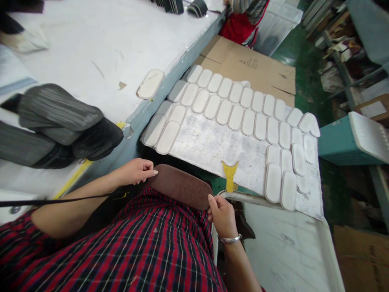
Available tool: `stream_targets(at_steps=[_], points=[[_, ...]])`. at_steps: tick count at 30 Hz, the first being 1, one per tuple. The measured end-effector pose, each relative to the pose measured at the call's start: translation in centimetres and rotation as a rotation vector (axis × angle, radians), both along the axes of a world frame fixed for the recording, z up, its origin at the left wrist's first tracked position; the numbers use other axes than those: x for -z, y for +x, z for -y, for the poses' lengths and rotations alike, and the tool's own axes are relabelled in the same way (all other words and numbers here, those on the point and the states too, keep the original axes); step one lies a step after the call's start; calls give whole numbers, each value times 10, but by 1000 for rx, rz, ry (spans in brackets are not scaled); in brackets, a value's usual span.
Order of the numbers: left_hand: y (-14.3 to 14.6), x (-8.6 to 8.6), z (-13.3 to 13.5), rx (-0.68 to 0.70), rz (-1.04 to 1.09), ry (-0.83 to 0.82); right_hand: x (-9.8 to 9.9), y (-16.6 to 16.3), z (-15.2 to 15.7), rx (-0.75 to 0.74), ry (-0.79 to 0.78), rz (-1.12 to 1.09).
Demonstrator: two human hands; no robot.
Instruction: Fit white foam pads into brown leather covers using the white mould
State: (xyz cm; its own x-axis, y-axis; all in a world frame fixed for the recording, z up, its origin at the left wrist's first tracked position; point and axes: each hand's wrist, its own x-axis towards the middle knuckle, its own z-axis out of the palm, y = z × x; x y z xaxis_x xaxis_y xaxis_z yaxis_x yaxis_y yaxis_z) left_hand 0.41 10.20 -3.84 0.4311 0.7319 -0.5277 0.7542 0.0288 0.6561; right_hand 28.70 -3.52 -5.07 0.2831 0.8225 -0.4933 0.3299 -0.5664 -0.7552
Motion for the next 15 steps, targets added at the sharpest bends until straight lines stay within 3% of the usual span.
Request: stream_targets(at_steps=[5,8,12,15], points=[[-1,-8,-5,208,-249,286,6,2,2,-8,35,58],[4,-12,-7,256,-417,470,10,6,2,-57,56,113],[36,-13,4,472,-163,716,9,11,2,-148,88,186],[71,-7,18,722,71,767,4,12,1,-191,86,253]])
